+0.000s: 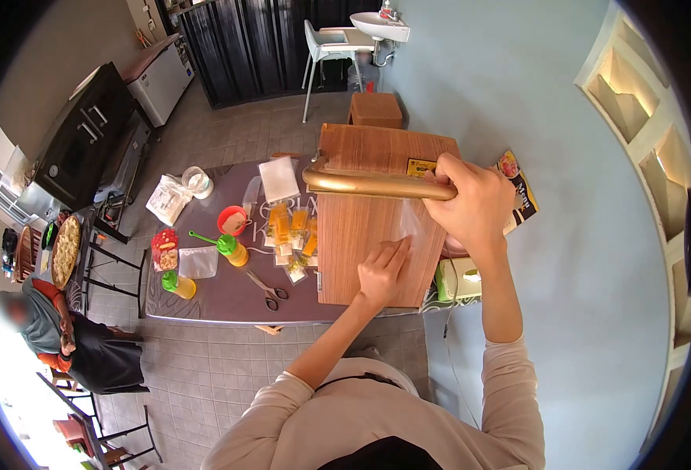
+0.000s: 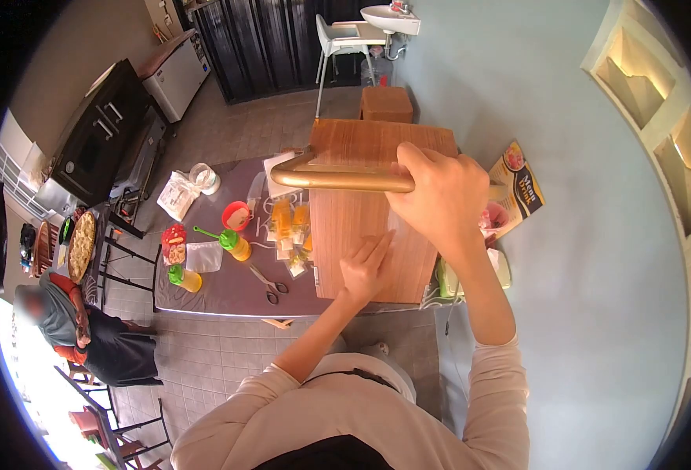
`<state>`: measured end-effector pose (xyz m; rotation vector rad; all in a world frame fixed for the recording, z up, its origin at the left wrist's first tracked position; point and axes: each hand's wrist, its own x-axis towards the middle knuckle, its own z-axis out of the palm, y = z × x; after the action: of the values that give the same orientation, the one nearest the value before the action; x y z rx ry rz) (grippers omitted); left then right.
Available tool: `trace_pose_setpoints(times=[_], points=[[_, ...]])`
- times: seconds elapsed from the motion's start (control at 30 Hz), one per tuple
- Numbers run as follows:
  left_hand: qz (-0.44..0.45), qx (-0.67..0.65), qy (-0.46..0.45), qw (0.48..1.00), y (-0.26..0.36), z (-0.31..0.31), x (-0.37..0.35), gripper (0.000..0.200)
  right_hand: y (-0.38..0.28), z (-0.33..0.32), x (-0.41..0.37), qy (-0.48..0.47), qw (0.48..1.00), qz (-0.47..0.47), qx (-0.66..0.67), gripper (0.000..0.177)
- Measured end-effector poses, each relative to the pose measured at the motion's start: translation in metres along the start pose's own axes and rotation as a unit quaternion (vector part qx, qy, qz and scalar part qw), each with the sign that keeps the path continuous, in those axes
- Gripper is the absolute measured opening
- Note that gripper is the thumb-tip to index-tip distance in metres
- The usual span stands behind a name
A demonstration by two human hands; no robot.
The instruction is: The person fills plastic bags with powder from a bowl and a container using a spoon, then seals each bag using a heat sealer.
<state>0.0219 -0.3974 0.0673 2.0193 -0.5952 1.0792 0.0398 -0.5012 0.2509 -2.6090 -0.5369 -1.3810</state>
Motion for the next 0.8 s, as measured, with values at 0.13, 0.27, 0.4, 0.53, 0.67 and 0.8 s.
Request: trace_pose_setpoints(times=[0.13,0.27,0.4,0.53,0.67,0.8], points=[[-0.014,-0.043,0.005,0.999,0.003,0.002,0.002,0.028,0.0,-0.001,-0.001,-0.003,1.0,-0.004,0.0,0.018],[-0.004,-0.045,-0.005,0.999,0.003,-0.001,0.001,0.028,0.0,0.0,-0.002,-0.008,1.0,0.0,0.011,0.018],[0.032,-0.077,-0.017,0.996,0.009,0.0,-0.005,0.028,0.0,0.001,0.0,0.003,1.0,-0.007,0.008,0.023],[-0.092,-0.128,-0.021,0.987,0.002,-0.003,-0.011,0.012,-0.001,0.0,-0.001,0.007,1.0,-0.009,0.012,0.028],[-0.458,-0.428,0.066,0.776,-0.014,-0.019,-0.006,0.019,-0.003,-0.001,-0.007,-0.004,1.0,-0.004,0.006,0.028],[-0.48,-0.486,0.121,0.72,-0.039,-0.047,-0.014,0.019,-0.007,-0.003,-0.017,-0.028,0.999,0.005,0.041,0.027]])
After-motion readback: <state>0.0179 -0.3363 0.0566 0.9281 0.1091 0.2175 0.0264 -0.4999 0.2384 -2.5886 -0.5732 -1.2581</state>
